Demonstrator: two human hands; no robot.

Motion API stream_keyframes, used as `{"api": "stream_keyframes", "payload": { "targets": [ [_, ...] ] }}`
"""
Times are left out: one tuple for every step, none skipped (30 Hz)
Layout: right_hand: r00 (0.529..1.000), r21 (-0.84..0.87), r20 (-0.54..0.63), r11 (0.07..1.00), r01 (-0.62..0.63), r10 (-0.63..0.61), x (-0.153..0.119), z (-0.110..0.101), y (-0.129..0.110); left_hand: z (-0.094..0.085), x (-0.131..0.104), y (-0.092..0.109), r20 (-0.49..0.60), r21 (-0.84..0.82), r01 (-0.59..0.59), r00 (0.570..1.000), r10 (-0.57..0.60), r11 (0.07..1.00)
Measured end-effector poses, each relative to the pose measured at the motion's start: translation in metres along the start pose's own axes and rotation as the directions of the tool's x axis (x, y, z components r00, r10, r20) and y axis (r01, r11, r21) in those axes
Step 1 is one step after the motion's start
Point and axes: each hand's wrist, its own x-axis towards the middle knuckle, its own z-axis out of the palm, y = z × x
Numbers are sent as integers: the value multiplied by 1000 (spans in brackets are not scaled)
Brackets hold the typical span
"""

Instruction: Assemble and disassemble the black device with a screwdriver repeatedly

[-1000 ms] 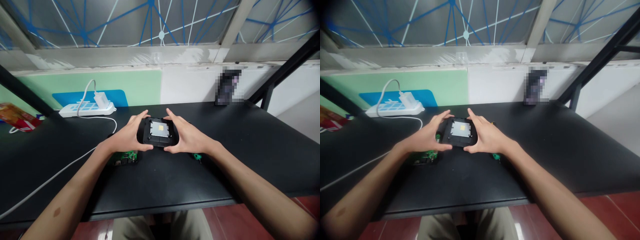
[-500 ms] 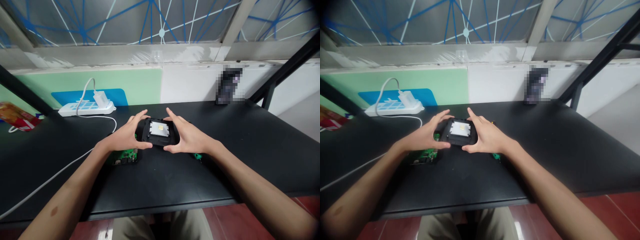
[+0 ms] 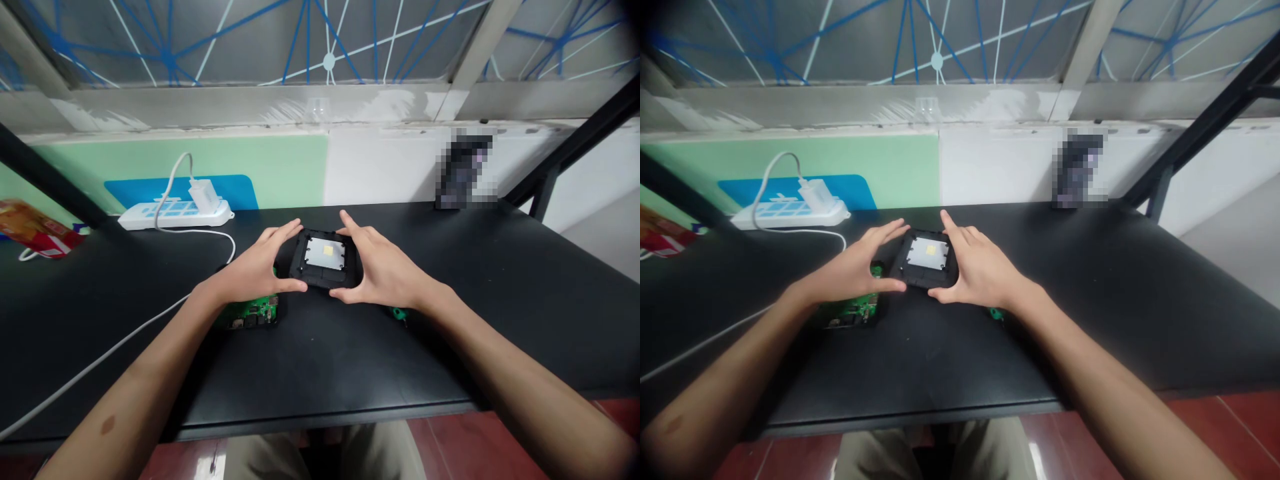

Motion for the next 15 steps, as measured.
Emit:
{"api": "stream_keyframes", "payload": {
  "targets": [
    [1000, -13, -8, 1000, -15, 15, 0, 1, 0, 0, 1, 0, -7, 8, 8, 1000, -7, 1000],
    [999, -21, -15, 999, -31, 30, 0, 2, -1, 1, 1, 0, -16, 15, 16, 1000, -15, 1000],
    [999, -23, -22, 999, -47, 46, 0, 2, -1, 1, 2, -1, -26, 21, 22, 999, -21, 1000],
    [998, -22, -30, 998, -64, 63, 0, 3, -1, 1, 2, -1, -38, 25, 25, 999, -24, 999],
    [996, -18, -34, 997, -81, 80, 0, 3, -2, 0, 2, -1, -49, 28, 24, 999, -23, 999],
    [995, -11, -35, 995, -97, 96, 0, 3, -2, 0, 2, 0, -58, 28, 22, 998, -20, 999],
    [993, -2, -38, 994, -113, 112, 0, 3, -3, -1, 2, 1, -69, 26, 19, 997, -17, 999],
    [991, 6, -41, 991, -130, 130, 0, 2, -3, -1, 2, 1, -82, 24, 16, 997, -14, 1000],
    [988, 14, -46, 989, -149, 149, 1, 2, -4, -1, 1, 3, -99, 22, 14, 995, -11, 1000],
    [985, 21, -52, 986, -163, 164, 1, 1, -4, 0, 1, 4, -113, 21, 12, 994, -10, 1000],
    [984, 27, -58, 985, -169, 170, 1, 1, -4, 1, 1, 5, -123, 21, 12, 992, -10, 1000],
    [983, 29, -66, 985, -169, 170, 1, 1, -4, 2, 1, 6, -131, 23, 12, 991, -9, 1000],
    [984, 28, -73, 986, -162, 164, 1, 1, -4, 4, 0, 7, -134, 25, 10, 991, -7, 1000],
    [985, 30, -79, 988, -154, 156, 1, 1, -3, 5, 0, 7, -131, 28, 5, 991, -2, 1000],
    [985, 35, -82, 988, -148, 150, 1, 0, -2, 6, 0, 8, -126, 30, 0, 992, 4, 1000]
  ]
}}
